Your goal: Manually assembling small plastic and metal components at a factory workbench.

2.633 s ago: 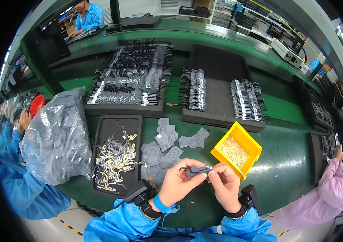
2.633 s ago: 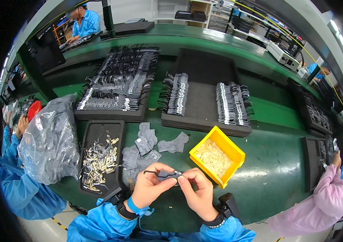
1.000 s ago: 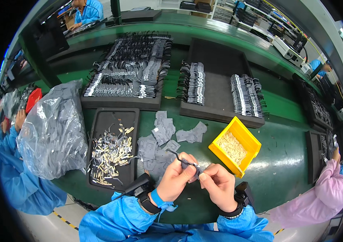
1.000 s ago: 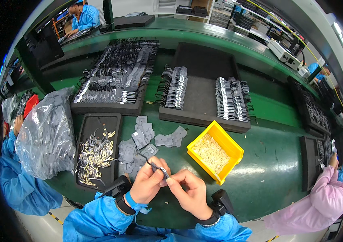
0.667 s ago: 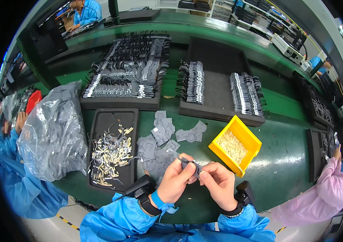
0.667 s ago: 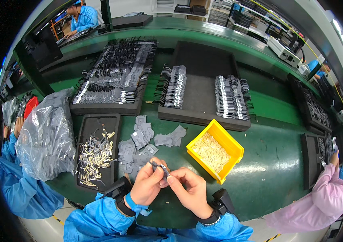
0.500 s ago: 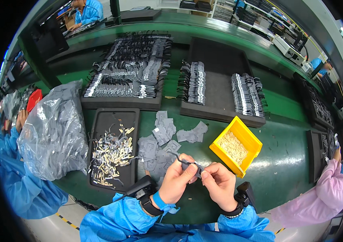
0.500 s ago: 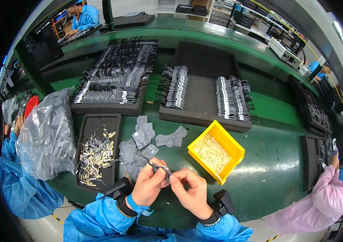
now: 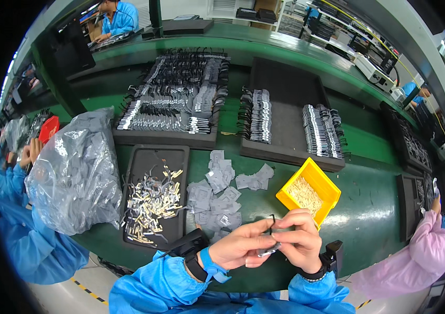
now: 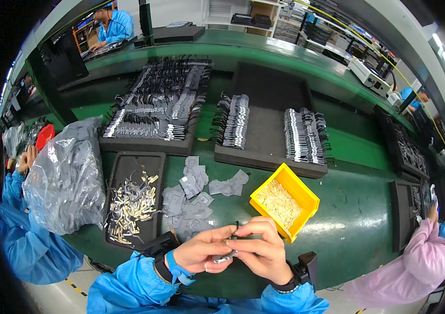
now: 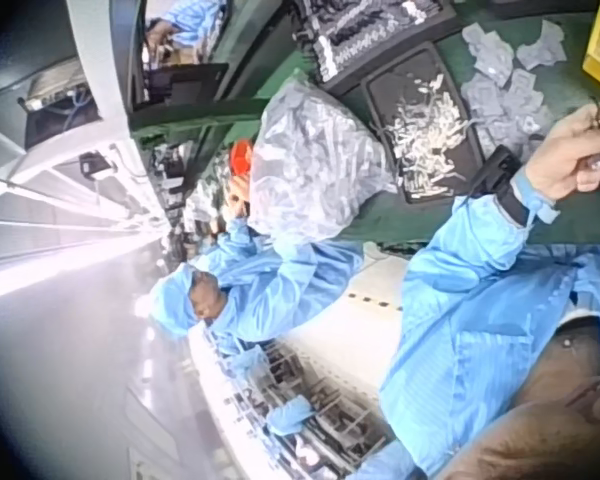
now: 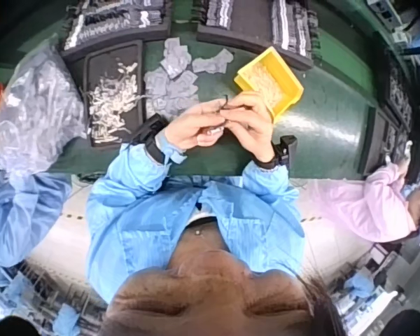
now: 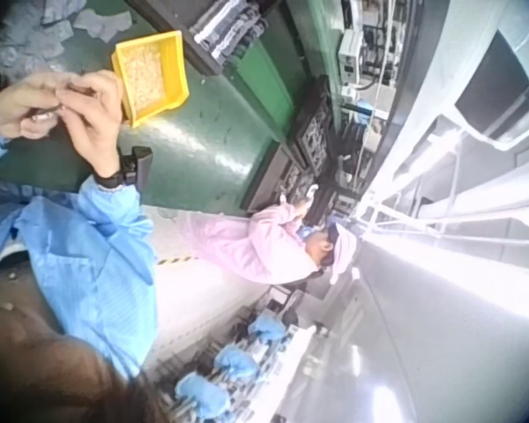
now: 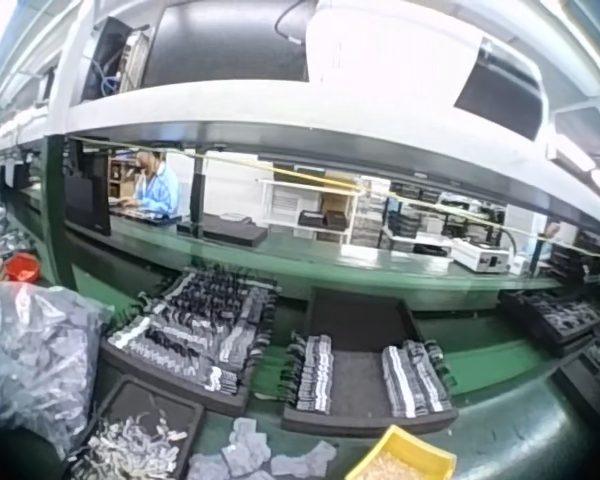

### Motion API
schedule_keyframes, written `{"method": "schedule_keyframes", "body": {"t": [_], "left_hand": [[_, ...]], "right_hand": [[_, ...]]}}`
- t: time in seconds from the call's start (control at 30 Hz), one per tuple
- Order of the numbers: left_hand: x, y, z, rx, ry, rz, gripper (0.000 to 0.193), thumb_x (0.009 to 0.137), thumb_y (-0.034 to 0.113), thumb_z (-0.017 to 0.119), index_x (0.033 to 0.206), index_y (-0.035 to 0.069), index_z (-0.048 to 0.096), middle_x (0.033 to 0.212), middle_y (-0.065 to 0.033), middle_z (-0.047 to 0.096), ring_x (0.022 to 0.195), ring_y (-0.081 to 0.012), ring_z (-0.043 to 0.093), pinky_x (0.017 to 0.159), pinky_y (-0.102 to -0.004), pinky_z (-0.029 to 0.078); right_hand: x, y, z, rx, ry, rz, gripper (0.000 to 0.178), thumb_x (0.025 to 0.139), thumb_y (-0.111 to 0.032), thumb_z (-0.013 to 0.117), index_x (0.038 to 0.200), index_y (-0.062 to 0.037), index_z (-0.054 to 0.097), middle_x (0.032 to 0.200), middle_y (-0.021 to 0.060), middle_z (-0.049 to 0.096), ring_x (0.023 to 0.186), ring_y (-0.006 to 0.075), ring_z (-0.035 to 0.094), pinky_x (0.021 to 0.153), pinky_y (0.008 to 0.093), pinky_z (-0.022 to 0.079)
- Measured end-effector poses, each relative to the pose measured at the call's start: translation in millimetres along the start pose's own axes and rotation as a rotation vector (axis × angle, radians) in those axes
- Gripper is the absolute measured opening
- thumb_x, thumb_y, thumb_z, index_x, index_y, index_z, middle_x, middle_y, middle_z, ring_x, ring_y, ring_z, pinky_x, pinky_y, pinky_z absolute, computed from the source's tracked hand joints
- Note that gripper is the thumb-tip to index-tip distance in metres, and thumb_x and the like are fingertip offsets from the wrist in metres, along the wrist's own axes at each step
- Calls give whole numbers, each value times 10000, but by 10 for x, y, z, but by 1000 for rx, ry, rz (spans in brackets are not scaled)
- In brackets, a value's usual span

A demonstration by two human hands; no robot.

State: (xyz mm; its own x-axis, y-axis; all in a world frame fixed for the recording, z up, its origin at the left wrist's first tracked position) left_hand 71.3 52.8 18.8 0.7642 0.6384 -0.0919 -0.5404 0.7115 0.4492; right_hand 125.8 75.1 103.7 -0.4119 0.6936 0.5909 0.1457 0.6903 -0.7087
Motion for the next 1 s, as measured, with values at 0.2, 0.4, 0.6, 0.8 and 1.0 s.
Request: {"method": "schedule_keyframes", "body": {"t": [0.2, 0.4, 0.6, 0.8, 1.0], "left_hand": [[40, -111, 69, 96, -16, 13, 442, 920, 294, 451, 1269, 71, 297, 678, -26, 486, 533, -87, 451, 447, -202, 361], [-218, 425, 97, 1187, 388, 628, 311, 837, 139, 568, 1118, 53, 466, 673, -29, 506, 560, -135, 511, 522, -268, 423], [-308, 275, 489, 1899, 222, 1108, 394, 695, 108, 605, 1083, 61, 550, 744, -3, 503, 699, -141, 526, 609, -243, 407], [-315, 304, 421, 1928, 234, 986, 327, 762, 133, 498, 1073, 39, 532, 844, -54, 509, 795, -183, 522, 699, -276, 416], [-363, 439, 524, 1878, 278, 1037, 278, 738, 132, 500, 997, 61, 570, 785, -42, 518, 720, -175, 512, 660, -280, 412]], "right_hand": [[132, -502, -559, -293, 183, -130, 149, 594, -4, 677, 715, -81, 635, 802, 56, 580, 798, 249, 519, 713, 343, 423], [1480, -12, -917, -829, -70, -177, 136, 640, -18, 657, 758, -23, 590, 783, 95, 580, 773, 255, 540, 690, 333, 434], [2076, 1570, -1350, -1056, -82, -34, 118, 700, -112, 650, 790, -44, 617, 801, 100, 602, 809, 281, 553, 710, 352, 451], [2049, 2265, -1147, -1187, -162, -131, 78, 702, -140, 634, 757, -88, 617, 771, 38, 592, 804, 236, 549, 712, 342, 452], [2056, 2284, -1056, -1221, -304, -187, 69, 706, -132, 614, 763, -94, 624, 775, 24, 589, 807, 219, 548, 714, 331, 442]]}}
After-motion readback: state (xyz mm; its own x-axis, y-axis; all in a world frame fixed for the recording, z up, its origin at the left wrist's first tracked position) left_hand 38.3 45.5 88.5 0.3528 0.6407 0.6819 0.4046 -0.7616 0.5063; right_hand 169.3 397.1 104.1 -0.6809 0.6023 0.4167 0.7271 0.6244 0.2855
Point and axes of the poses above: each hand's wrist, its own x-axis towards the middle knuckle, its own z-axis out of the palm, y = z × x, the point moved 10 cm from there along x, towards the middle knuckle
